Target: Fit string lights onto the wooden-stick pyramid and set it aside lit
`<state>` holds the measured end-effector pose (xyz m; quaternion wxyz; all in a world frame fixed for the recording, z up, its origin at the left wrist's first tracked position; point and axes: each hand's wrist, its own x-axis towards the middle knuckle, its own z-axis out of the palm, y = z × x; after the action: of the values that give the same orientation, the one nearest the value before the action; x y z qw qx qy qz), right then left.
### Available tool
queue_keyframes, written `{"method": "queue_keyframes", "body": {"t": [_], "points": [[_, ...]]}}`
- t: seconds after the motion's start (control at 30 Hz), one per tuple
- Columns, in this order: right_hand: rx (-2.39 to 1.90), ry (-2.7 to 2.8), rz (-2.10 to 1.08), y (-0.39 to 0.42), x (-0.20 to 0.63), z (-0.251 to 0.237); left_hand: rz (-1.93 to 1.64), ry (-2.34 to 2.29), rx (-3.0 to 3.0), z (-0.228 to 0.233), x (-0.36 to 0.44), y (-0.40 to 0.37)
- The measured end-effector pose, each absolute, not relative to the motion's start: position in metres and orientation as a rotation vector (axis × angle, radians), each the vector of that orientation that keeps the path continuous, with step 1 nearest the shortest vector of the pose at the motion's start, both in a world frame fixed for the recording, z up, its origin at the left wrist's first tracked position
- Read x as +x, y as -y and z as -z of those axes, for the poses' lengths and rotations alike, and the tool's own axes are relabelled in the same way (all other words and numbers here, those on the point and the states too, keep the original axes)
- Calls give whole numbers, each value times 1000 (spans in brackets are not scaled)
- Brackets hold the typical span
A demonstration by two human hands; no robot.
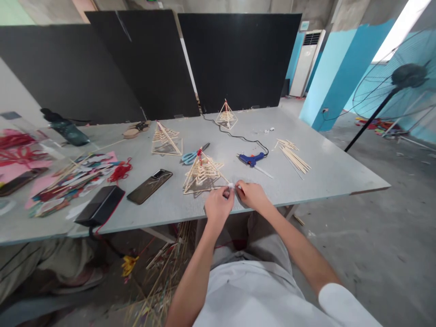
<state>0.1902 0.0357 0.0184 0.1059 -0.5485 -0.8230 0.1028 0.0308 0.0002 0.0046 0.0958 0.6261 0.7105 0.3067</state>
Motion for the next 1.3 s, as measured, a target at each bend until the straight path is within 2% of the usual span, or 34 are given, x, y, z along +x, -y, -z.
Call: {"method": "queue_keyframes", "body": {"t": [0.23,0.33,0.43,0.6,0.77,0.97,1.3], "points": [[-1735,2340,-249,-34,188,-17,-1073,-2019,1915,-6,18,19],[-1819,2267,-229,-35,188,-13,-1213,-2042,1963,-37,-13,19],[-1840,2238,-236,-37,188,-10,-1379,-2166,2060,-88,-53,-7],[-1846,2224,-236,-37,188,-9,-1038,-2089,2343,-151,-86,-73],[-1849,2199,-239,-36,188,-10,-744,-1987,2373,-160,-83,-96],[-1851,2152,-267,-36,189,-10,-699,-1832,2432,-169,-96,-107],[-1832,2149,-288,-36,190,-10,-728,-1766,2410,-232,-105,-128]]}}
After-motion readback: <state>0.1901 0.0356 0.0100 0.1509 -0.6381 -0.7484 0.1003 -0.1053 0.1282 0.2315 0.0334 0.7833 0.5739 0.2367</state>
